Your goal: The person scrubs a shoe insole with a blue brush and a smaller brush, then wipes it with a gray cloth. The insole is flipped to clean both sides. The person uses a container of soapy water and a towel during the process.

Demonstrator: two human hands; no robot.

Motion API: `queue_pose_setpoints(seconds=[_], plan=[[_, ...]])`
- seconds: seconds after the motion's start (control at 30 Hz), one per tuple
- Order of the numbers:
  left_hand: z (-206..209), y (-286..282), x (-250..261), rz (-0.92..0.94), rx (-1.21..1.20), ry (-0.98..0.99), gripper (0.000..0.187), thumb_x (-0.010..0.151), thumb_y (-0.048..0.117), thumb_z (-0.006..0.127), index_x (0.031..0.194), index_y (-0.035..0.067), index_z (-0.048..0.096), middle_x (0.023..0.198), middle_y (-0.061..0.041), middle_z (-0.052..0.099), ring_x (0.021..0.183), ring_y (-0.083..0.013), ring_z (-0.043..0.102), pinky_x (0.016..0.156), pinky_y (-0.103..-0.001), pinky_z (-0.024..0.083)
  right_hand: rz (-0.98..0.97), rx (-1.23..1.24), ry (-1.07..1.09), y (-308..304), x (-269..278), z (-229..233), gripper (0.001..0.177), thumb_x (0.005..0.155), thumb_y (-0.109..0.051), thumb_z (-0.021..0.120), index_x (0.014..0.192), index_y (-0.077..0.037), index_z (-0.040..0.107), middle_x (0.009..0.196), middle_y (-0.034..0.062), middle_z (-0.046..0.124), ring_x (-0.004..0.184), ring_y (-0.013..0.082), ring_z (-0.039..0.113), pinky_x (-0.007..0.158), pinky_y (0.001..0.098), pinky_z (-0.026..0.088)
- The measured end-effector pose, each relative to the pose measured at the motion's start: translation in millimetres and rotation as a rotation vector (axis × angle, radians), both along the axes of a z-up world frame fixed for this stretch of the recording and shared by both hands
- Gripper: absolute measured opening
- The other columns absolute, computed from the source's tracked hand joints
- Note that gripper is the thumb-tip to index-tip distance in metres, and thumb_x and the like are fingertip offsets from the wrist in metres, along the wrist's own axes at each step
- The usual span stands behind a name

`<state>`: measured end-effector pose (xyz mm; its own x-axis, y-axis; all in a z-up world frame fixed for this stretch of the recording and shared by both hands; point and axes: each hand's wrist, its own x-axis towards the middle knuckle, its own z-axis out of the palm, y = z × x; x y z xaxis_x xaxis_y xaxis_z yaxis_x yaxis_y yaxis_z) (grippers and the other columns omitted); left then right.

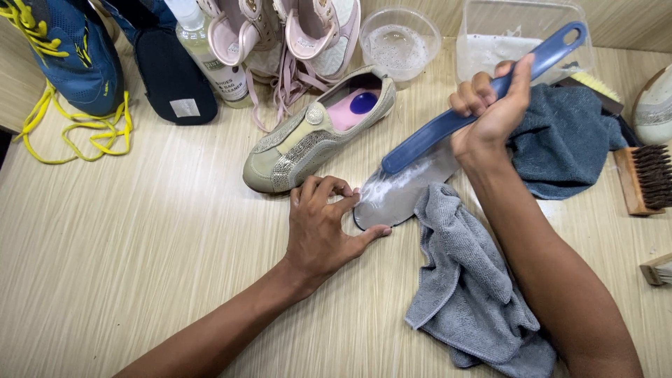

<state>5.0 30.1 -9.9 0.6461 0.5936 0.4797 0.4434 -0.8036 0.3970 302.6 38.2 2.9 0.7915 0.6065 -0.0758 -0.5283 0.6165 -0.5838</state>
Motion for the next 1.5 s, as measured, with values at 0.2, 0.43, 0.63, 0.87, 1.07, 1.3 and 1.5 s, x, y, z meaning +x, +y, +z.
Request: queue_pose_setpoints(seconds=[0.2,0.43,0.63,0.87,1.07,1.3,1.5], plan=[[-1.9,1.6,0.8,-0.039,-0.049,-0.049,0.058,0.066,0.072,0.086,0.088,0.018,0.08,0.092,-0.002,0.063,0.088,-0.0241,0.061,0.071,-0.044,0.041,0.272,-0.064,-0.136,-20.8,-65.9,29.8,0.039,0.092,-0.056,0.057,0.08,-0.02,0.047,0.053,-0.0082,0.017,0.041,0.003,0.012,0.039,0.0219,0.007],[19.3,2.2,1.3,-0.083,-0.289,-0.123,0.053,0.063,0.049,0.093,0.089,0.004,0.081,0.088,-0.007,0.064,0.085,-0.0273,0.065,0.083,-0.046,0.047,0.243,-0.119,-0.174,-29.6,-72.1,17.9,0.037,0.101,-0.061,0.045,0.09,-0.026,0.044,0.058,-0.0083,0.012,0.041,0.0045,0.016,0.04,0.0189,0.018],[22.4,1.8,0.5,-0.088,-0.268,-0.093,0.05,0.063,0.046,0.093,0.089,0.005,0.081,0.088,-0.006,0.065,0.085,-0.026,0.066,0.081,-0.045,0.048,0.096,-0.059,-0.145,-25.1,-17.4,-9.5,0.028,0.106,-0.052,0.047,0.096,-0.026,0.048,0.058,-0.0112,0.018,0.042,0.0038,0.021,0.043,0.0196,0.022],[-4.6,5.8,4.0,-0.12,-0.083,0.039,0.08,0.075,0.066,0.081,0.133,0.013,0.063,0.117,-0.009,0.063,0.107,-0.0298,0.061,0.086,-0.047,0.042,0.114,0.08,-0.496,-44.9,47.2,84.0,0.031,0.104,-0.043,0.053,0.118,-0.017,0.062,0.103,0.0022,0.055,0.094,0.0184,0.052,0.086,0.0351,0.047],[1.9,-0.8,7.0,-0.192,-0.133,0.025,0.072,0.087,0.04,0.078,0.144,0.004,0.054,0.127,-0.017,0.059,0.114,-0.0337,0.058,0.093,-0.048,0.047,-0.01,0.013,-0.954,-81.4,190.9,45.5,0.015,0.127,-0.024,0.056,0.14,-0.025,0.049,0.156,0.0067,0.051,0.152,0.0318,0.047,0.141,0.058,0.042],[7.3,-0.6,9.1,-0.221,-0.143,-0.022,0.061,0.092,0.028,0.076,0.142,-0.001,0.055,0.131,-0.02,0.06,0.117,-0.0356,0.058,0.101,-0.047,0.048,-0.218,-0.039,-0.246,-63.1,150.8,47.3,0.09,0.079,-0.004,0.095,0.149,-0.012,0.039,0.139,0.0359,0.081,0.123,0.0462,0.089,0.111,0.0568,0.08],[-1.9,-1.8,9.9,-0.241,0.013,0.232,0.051,0.103,0.036,0.056,0.15,0.014,0.053,0.161,-0.016,0.045,0.121,-0.0361,0.05,0.093,-0.05,0.043,-0.186,-0.175,-0.36,-58.1,168.4,17.8,0.068,0.085,-0.021,0.095,0.128,-0.016,0.043,0.134,0.0271,0.084,0.108,0.0365,0.095,0.109,0.0499,0.081]])
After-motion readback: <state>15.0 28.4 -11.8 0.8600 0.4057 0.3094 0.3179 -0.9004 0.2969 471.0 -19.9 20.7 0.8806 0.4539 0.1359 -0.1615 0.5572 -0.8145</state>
